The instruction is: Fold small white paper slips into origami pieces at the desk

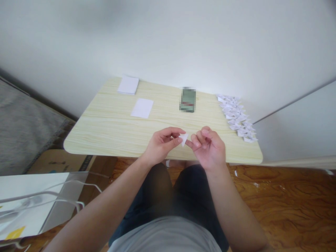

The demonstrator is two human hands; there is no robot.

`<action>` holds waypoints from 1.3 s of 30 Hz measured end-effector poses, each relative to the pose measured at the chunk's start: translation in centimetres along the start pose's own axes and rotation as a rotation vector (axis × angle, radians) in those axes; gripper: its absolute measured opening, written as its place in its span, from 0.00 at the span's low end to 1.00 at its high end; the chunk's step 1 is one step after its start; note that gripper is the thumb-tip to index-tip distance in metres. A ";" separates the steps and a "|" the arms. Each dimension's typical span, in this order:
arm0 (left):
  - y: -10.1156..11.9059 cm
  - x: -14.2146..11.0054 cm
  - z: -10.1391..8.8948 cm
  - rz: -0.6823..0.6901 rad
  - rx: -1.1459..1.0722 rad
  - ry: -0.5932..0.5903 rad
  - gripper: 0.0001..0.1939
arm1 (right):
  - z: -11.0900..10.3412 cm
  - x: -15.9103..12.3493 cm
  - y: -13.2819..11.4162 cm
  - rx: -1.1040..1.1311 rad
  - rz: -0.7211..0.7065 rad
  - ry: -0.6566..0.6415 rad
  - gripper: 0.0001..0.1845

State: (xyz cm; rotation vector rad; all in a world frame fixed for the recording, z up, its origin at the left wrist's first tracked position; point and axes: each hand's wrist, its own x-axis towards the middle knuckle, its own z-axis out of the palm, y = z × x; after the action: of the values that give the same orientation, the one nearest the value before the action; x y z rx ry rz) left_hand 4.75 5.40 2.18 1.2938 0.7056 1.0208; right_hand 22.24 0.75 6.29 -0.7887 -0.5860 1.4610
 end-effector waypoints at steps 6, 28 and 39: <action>0.4 -0.1 -0.5 0.028 0.188 -0.045 0.11 | -0.4 0.2 -0.4 0.069 0.019 0.000 0.20; -0.3 0.1 0.1 0.094 0.399 0.055 0.11 | -0.4 1.4 0.5 -0.142 -0.022 0.091 0.21; -0.1 0.7 -0.5 0.035 0.367 0.076 0.14 | -2.8 2.0 2.4 -0.755 -0.011 -0.048 0.07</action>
State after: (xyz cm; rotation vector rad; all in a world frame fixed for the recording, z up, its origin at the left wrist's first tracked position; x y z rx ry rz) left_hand 4.65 6.24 2.05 1.5931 0.9632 1.0028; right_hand 22.91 2.24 2.47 -1.3265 -1.2078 1.2410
